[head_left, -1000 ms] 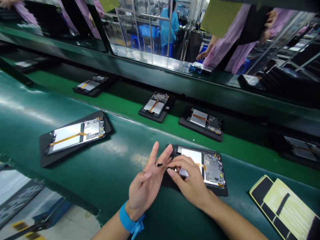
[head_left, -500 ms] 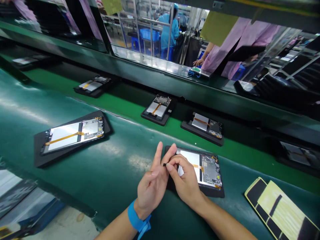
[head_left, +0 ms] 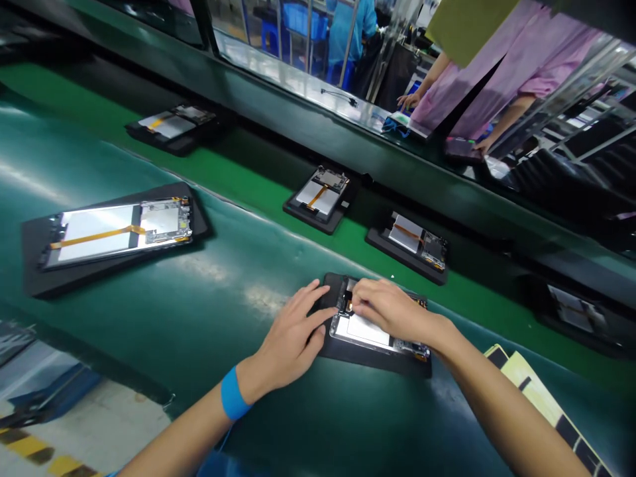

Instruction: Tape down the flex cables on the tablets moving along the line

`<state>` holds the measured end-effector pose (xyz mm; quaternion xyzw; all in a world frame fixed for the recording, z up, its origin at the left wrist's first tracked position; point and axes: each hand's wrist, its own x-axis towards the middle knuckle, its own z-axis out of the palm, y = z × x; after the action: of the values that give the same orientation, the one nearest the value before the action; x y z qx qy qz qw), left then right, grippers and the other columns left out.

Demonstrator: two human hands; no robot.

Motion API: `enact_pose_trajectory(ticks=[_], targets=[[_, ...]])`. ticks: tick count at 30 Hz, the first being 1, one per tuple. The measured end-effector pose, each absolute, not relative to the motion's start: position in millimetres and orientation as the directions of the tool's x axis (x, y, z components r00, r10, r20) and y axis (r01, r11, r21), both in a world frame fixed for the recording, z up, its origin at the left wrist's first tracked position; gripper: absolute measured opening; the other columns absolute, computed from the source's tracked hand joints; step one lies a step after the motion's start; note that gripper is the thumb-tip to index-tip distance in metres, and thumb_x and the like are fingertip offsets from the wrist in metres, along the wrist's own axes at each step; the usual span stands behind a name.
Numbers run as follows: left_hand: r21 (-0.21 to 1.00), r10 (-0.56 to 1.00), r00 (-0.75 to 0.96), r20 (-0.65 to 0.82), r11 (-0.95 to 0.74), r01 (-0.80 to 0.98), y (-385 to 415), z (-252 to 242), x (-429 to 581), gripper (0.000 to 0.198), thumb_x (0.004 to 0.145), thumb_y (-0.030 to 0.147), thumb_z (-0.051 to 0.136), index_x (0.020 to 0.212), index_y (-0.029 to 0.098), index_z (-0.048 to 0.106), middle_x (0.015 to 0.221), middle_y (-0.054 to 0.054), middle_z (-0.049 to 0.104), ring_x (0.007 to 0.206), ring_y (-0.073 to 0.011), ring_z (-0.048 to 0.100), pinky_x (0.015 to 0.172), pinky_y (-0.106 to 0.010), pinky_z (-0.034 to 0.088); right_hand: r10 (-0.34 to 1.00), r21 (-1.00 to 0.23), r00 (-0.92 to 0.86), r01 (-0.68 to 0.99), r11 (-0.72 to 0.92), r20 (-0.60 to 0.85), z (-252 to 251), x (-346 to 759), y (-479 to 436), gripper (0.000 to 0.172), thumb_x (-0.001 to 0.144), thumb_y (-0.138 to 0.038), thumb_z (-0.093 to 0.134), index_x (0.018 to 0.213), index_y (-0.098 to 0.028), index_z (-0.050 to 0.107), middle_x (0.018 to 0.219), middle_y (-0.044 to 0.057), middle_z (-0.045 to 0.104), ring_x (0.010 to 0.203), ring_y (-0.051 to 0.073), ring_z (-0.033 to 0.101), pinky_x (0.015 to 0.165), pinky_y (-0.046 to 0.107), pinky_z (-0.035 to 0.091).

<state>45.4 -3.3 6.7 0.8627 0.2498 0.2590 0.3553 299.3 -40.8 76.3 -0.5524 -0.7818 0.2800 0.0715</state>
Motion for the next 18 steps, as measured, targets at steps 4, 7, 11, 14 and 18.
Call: enact_pose_trajectory(ticks=[4, 7, 11, 14, 18], targets=[[0.575, 0.486, 0.825, 0.289, -0.777, 0.257, -6.0, 4.0, 49.0, 0.045, 0.091, 0.010, 0.047, 0.131, 0.019, 0.065, 0.156, -0.015, 0.046, 0.153, -0.0349, 0.029, 0.120, -0.064, 0.032, 0.876, -0.467, -0.445, 0.825, 0.319, -0.188, 69.7, 295.1, -32.1, 0.017, 0.102, -0.024, 0.051, 0.089, -0.022, 0.061, 0.095, 0.004, 0.061, 0.082, 0.019, 0.053, 0.077, 0.034, 0.041], [0.546, 0.456, 0.850, 0.264, -0.797, 0.258, -4.0, 3.4, 50.4, 0.047, 0.091, 0.011, 0.049, 0.135, 0.021, 0.063, 0.158, -0.015, 0.044, 0.153, -0.0364, 0.028, 0.120, -0.065, 0.030, 0.872, -0.480, -0.454, 0.815, 0.324, -0.183, 65.7, 295.2, -25.4, 0.016, 0.100, -0.021, 0.053, 0.087, -0.022, 0.062, 0.095, 0.004, 0.061, 0.080, 0.018, 0.054, 0.074, 0.033, 0.042], [0.562, 0.447, 0.861, 0.242, -0.788, 0.251, -0.5, 2.4, 51.5, 0.051, 0.095, 0.015, 0.051, 0.143, 0.028, 0.057, 0.163, -0.011, 0.038, 0.154, -0.0371, 0.024, 0.122, -0.066, 0.025, 0.885, -0.541, -0.441, 0.785, 0.302, -0.146, 64.0, 297.5, -20.1, 0.015, 0.097, -0.020, 0.056, 0.084, -0.023, 0.062, 0.091, 0.002, 0.060, 0.076, 0.017, 0.053, 0.069, 0.031, 0.043], [0.554, 0.430, 0.878, 0.213, -0.793, 0.253, 1.1, 1.1, 54.9, 0.048, 0.097, 0.022, 0.052, 0.145, 0.029, 0.055, 0.165, -0.011, 0.034, 0.155, -0.0380, 0.021, 0.121, -0.068, 0.021, 0.879, -0.512, -0.453, 0.795, 0.325, -0.146, 64.8, 297.7, -19.6, 0.016, 0.097, -0.018, 0.055, 0.084, -0.023, 0.061, 0.091, 0.003, 0.060, 0.075, 0.017, 0.052, 0.067, 0.030, 0.041], [0.541, 0.417, 0.890, 0.184, -0.799, 0.263, 3.0, -1.4, 61.4, 0.052, 0.098, 0.028, 0.056, 0.149, 0.032, 0.050, 0.168, -0.010, 0.028, 0.156, -0.0391, 0.017, 0.121, -0.071, 0.016, 0.864, -0.441, -0.472, 0.823, 0.359, -0.177, 64.0, 296.1, -19.5, 0.014, 0.098, -0.015, 0.055, 0.087, -0.022, 0.061, 0.093, 0.003, 0.061, 0.077, 0.018, 0.053, 0.067, 0.030, 0.040]])
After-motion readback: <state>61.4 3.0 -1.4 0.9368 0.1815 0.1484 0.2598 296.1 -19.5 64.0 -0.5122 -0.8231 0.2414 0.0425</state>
